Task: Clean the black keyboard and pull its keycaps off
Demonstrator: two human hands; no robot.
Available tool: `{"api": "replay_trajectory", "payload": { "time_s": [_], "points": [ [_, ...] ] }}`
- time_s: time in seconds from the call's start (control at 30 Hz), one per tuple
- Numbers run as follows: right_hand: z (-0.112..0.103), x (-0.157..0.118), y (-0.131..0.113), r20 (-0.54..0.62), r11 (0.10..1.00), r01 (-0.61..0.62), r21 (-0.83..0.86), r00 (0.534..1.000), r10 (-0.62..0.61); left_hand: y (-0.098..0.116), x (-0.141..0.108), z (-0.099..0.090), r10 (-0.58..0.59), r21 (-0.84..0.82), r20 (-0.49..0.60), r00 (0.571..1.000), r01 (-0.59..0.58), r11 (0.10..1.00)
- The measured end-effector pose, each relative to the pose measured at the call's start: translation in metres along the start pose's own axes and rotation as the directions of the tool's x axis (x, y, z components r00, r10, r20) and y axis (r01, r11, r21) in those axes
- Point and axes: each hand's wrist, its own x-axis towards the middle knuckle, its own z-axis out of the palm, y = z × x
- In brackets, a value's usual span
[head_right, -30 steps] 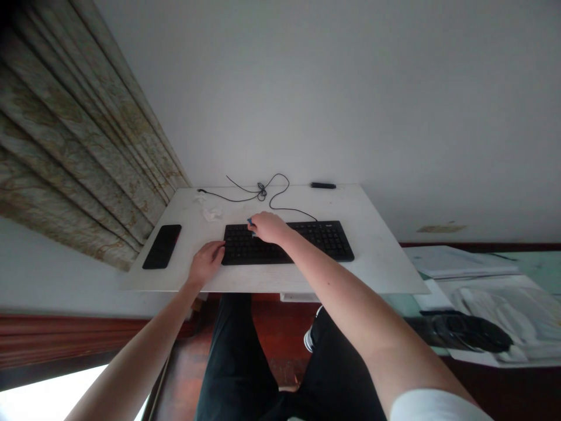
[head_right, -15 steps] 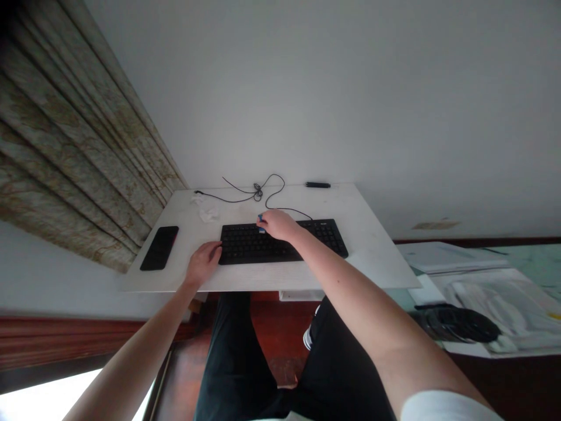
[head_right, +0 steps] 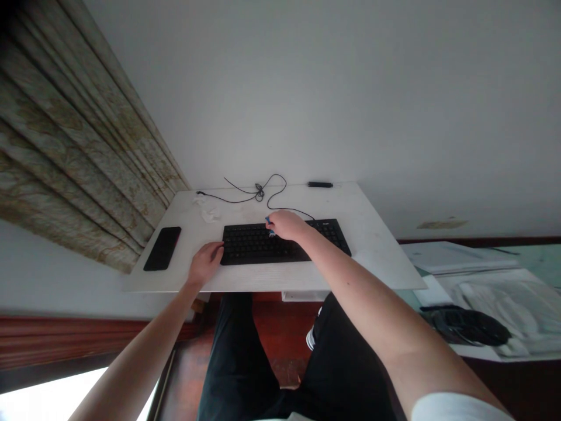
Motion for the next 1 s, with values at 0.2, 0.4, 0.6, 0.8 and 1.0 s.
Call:
{"api": "replay_trajectory", "payload": {
  "time_s": [0.2,0.4,0.6,0.8,1.0],
  "points": [
    [0.017,0.007,-0.019,-0.058,0.988,0.105,0.115,0.993,-0.099,0.001,0.001,-0.002,-0.007,0.004,0.024,1.000,0.007,1.000],
    [0.004,-0.006,0.013,0.032,1.000,-0.017,-0.022,0.999,0.018,0.001,0.001,-0.002,0.003,-0.012,0.004,1.000,-0.003,1.000],
    [-0.001,-0.010,0.012,-0.037,0.985,0.029,0.172,0.999,-0.023,0.001,0.001,-0.002,-0.007,-0.011,0.011,1.000,0.007,1.000],
    [0.008,-0.006,0.003,-0.003,0.998,0.021,0.065,1.000,-0.021,0.000,0.000,-0.003,-0.005,-0.028,0.015,1.000,0.005,1.000],
    [-0.012,-0.018,0.031,0.083,0.997,-0.076,0.001,0.994,0.076,-0.002,0.000,-0.001,-0.007,-0.032,0.010,1.000,0.007,0.999]
  ]
}}
